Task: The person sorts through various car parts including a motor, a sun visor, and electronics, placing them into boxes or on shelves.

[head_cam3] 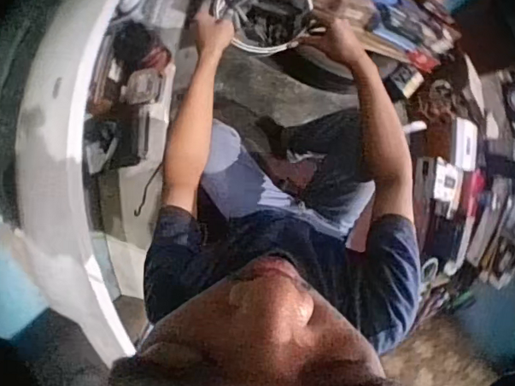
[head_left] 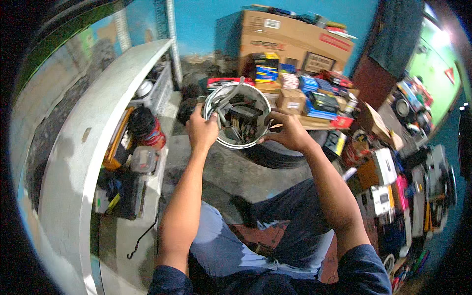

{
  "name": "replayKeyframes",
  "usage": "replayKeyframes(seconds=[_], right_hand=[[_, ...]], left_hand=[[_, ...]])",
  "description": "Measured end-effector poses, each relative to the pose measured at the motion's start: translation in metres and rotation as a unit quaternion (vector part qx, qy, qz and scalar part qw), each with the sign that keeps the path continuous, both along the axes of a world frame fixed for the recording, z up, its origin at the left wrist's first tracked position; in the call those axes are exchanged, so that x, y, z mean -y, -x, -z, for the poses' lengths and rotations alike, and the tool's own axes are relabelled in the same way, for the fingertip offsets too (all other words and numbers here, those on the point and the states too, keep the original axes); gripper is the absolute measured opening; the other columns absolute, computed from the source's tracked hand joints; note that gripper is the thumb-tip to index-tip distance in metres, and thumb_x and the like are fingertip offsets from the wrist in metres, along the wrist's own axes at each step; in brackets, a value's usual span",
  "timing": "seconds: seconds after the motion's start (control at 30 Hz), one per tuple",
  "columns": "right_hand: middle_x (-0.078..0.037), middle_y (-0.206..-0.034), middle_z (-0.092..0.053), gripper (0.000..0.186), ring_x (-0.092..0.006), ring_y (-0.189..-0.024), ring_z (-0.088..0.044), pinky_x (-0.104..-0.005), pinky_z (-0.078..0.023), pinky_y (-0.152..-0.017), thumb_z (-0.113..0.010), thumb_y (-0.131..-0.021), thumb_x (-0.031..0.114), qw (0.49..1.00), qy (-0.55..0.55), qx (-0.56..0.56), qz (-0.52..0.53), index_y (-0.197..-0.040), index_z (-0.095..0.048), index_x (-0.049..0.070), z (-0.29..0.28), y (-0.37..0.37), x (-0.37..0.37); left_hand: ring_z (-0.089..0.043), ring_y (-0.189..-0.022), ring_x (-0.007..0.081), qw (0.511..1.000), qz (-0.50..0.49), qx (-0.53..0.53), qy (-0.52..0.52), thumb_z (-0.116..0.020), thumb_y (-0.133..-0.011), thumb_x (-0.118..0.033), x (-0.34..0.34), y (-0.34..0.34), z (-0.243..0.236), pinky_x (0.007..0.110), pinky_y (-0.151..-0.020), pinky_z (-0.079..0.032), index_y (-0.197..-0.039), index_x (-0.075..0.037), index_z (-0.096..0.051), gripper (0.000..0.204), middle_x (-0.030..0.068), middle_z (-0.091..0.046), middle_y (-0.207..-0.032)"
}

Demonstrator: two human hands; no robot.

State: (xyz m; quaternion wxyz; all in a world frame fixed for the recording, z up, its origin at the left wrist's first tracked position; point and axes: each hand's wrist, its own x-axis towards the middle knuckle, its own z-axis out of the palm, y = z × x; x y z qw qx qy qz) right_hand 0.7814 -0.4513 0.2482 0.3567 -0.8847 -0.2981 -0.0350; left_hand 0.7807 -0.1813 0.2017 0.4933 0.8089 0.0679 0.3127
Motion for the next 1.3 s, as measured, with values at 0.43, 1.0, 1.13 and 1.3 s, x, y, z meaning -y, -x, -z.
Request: replayKeyframes(seconds=[0.43, 1.0, 1.13, 1.3], right_hand=[[-0.024, -0.107, -0.067, 0.062, -0.0417, -0.099, -0.067, -0.0484, -0.054, -0.086, -0.09, -0.07, 0.041, 0.981, 0.02, 0.071, 0.181, -0.111, -0.069, -0.001, 0.018, 0.091, 0.186], [-0.015, -0.124, -0.064, 0.047, -0.0261, -0.085, -0.07, -0.0404, -0.057, -0.074, -0.093, -0.066, 0.025, 0.909, -0.117, 0.114, 0.385, -0.099, -0.069, 0.0, 0.038, 0.191, 0.413], [-0.017, -0.116, -0.065, 0.046, -0.0344, -0.093, -0.07, -0.0438, -0.057, -0.08, -0.091, -0.068, 0.03, 0.892, -0.064, 0.063, 0.442, -0.098, -0.07, 0.002, 0.063, 0.197, 0.444], [-0.02, -0.119, -0.062, 0.06, -0.0392, -0.106, -0.067, -0.0478, -0.057, -0.085, -0.077, -0.077, 0.058, 0.865, 0.168, -0.102, 0.462, -0.114, -0.067, 0.011, 0.095, 0.197, 0.484]], left_hand=[[-0.065, -0.113, 0.0278, 0.949, 0.295, -0.033, 0.108, -0.075, -0.086, -0.02, 0.202, -0.004, 0.024, 0.036, -0.101, -0.045, -0.129, 0.002, -0.06, 0.051, 0.0186, -0.069, -0.119], [-0.058, -0.111, 0.0447, 0.777, 0.503, 0.068, -0.372, -0.087, -0.066, -0.057, 0.456, 0.018, -0.015, 0.051, -0.095, -0.047, -0.104, -0.004, -0.066, 0.068, 0.0228, -0.057, -0.107], [-0.059, -0.108, 0.0433, 0.726, 0.548, 0.07, -0.41, -0.087, -0.065, -0.056, 0.503, -0.001, 0.005, 0.052, -0.095, -0.047, -0.105, -0.005, -0.069, 0.067, 0.0229, -0.059, -0.108], [-0.057, -0.112, 0.0376, 0.632, 0.598, 0.161, -0.466, -0.076, -0.074, -0.067, 0.555, -0.035, 0.084, 0.056, -0.1, -0.037, -0.104, -0.014, -0.072, 0.061, 0.0196, -0.064, -0.109]])
